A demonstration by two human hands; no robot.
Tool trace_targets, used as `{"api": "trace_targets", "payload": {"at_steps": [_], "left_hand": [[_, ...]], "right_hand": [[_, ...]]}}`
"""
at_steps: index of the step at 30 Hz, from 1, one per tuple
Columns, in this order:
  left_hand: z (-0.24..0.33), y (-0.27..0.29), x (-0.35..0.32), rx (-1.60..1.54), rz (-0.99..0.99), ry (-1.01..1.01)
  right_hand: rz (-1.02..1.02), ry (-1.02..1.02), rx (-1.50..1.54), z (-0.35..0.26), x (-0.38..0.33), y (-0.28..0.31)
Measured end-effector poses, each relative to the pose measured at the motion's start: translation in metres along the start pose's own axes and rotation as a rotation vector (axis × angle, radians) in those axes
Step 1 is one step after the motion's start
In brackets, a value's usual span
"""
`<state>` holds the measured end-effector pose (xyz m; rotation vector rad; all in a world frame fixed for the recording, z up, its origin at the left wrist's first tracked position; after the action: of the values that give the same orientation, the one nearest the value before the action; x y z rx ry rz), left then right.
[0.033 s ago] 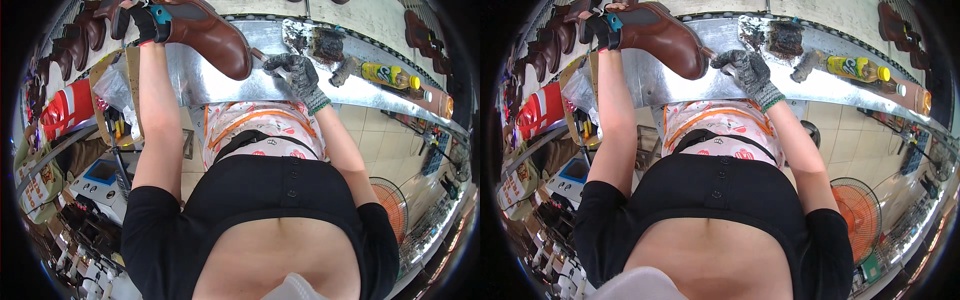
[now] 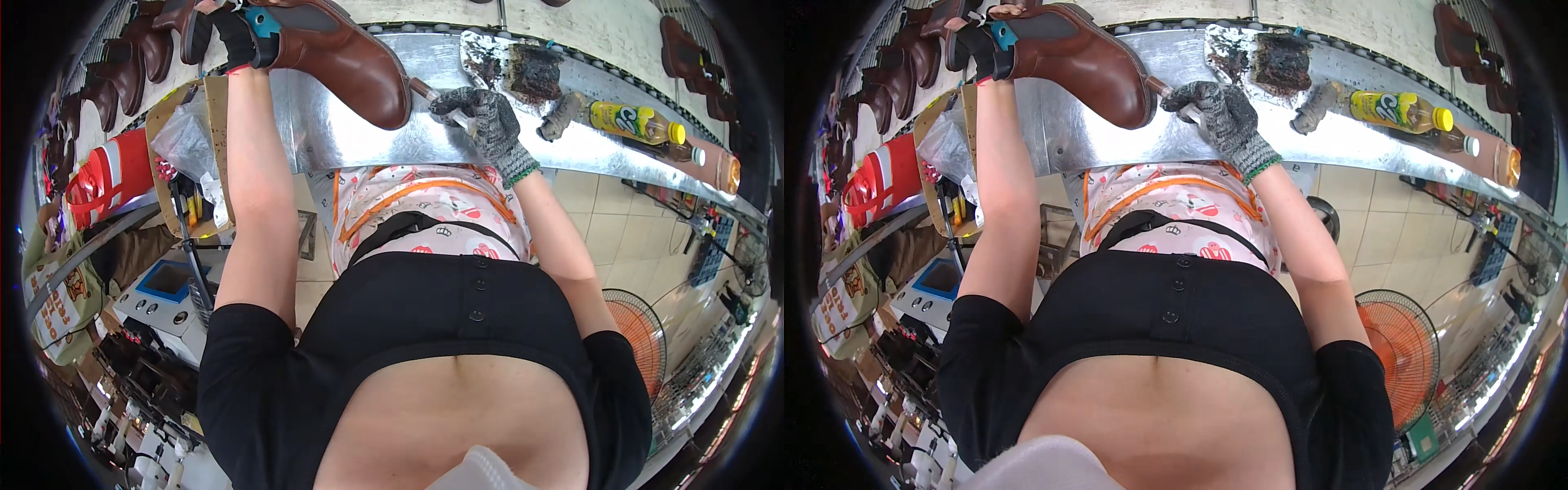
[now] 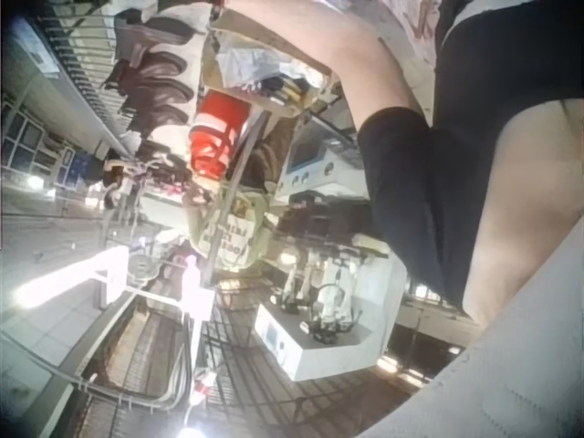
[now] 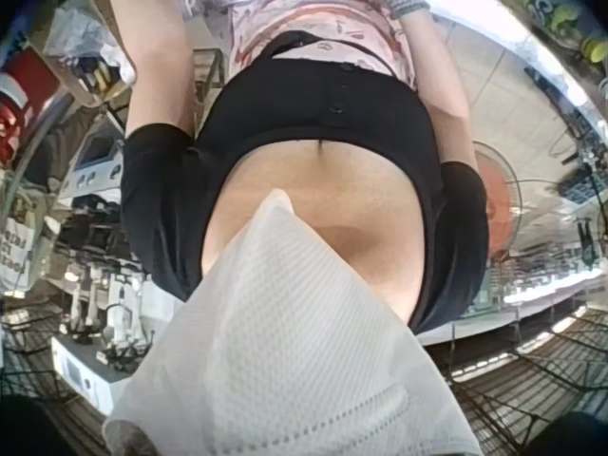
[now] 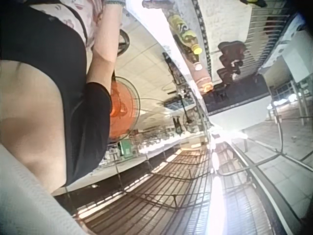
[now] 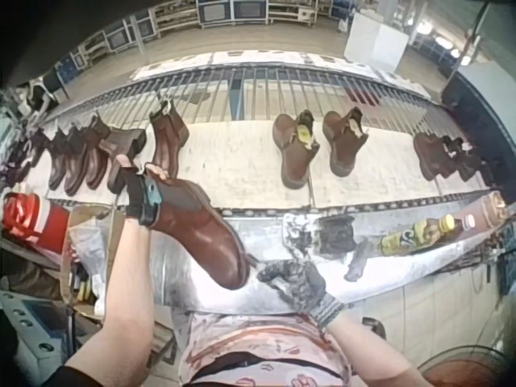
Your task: The person polishes brown leather boots on a conveyor belt using a brush and a liquid from a bottle. They handle the boots one at a time, applying the liquid and brushing the surface before placing them back on the line.
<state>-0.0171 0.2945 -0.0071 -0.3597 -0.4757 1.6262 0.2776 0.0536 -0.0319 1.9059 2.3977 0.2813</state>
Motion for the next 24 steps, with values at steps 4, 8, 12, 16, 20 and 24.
{"api": "trace_targets", "payload": {"at_steps": [4,8,12,16,20,24], "left_hand": [[-0.003,0.006,0.001,0.069,0.052,-0.015],[-0.005,0.014,0.003,0.14,0.1,-0.037],[-0.011,0.023,0.0,0.234,0.131,-0.051],[-0.018,0.042,-0.001,0.418,0.108,-0.105],[0.008,0.031,-0.019,0.954,0.02,-0.336],[0.023,0.038,-0.017,1.221,-0.045,-0.547]], "right_hand": [[0.083,-0.02,-0.041,0.004,-0.006,0.002],[0.064,0.003,0.034,0.021,-0.012,0.002],[0.18,-0.134,0.397,0.031,-0.02,0.002],[0.282,-0.283,0.721,0.04,-0.023,-0.001],[0.29,-0.283,0.554,0.025,-0.029,0.011],[0.405,-0.308,0.613,0.009,-0.033,0.025]]}}
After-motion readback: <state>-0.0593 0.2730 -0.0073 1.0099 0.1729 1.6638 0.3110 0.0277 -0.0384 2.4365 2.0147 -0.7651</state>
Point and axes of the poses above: each hand's wrist, its own x-axis towards the middle knuckle, its own y-axis out of the back of the hand, z = x × y, the point moved 6 cm from there along x, towards the middle knuckle, and after that the axes turned 7 degrees about y, right-handed, at the moved point
